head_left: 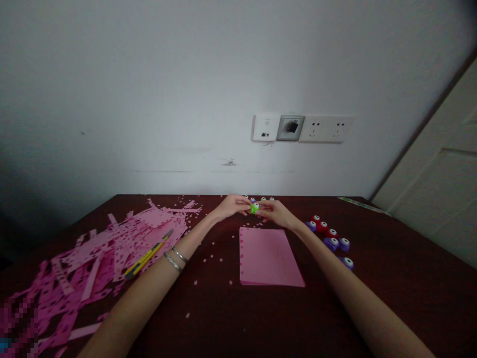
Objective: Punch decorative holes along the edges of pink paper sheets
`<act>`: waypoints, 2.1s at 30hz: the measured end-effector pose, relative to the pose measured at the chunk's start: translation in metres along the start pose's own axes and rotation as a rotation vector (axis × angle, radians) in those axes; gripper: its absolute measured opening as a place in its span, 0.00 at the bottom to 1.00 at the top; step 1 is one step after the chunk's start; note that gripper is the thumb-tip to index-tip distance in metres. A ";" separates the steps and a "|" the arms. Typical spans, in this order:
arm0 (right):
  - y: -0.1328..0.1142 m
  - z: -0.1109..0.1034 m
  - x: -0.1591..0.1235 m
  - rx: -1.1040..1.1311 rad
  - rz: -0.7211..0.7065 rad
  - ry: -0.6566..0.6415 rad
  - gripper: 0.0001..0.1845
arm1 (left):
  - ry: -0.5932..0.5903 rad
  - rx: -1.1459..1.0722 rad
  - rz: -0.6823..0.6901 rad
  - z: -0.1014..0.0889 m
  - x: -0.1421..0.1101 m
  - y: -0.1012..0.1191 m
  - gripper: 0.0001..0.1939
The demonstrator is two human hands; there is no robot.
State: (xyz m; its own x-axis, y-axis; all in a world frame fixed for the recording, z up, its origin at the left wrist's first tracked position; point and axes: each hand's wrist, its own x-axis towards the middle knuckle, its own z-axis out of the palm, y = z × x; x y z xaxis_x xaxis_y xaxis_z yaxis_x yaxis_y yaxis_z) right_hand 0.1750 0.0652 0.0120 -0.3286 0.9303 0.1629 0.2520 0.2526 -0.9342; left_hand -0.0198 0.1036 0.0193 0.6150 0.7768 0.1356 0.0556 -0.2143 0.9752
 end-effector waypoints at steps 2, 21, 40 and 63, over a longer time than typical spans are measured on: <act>0.000 0.001 0.000 0.003 -0.011 0.003 0.22 | 0.002 -0.025 -0.001 0.000 0.000 0.000 0.14; 0.020 0.005 0.002 -0.485 -0.097 -0.089 0.13 | -0.158 0.647 0.092 -0.002 -0.001 -0.016 0.16; 0.021 0.008 0.001 -0.520 -0.076 -0.126 0.11 | -0.186 0.718 0.140 0.000 -0.002 -0.018 0.15; 0.003 -0.001 -0.005 -0.793 0.064 -0.277 0.06 | -0.403 0.997 -0.099 0.003 -0.013 0.010 0.12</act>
State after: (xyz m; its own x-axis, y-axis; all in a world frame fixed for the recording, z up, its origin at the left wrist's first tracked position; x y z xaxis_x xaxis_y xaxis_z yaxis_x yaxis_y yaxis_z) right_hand 0.1786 0.0616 0.0090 -0.4770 0.8766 -0.0633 0.8085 0.4094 -0.4228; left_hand -0.0250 0.0894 0.0271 0.7760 0.6041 -0.1814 0.6228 -0.6884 0.3717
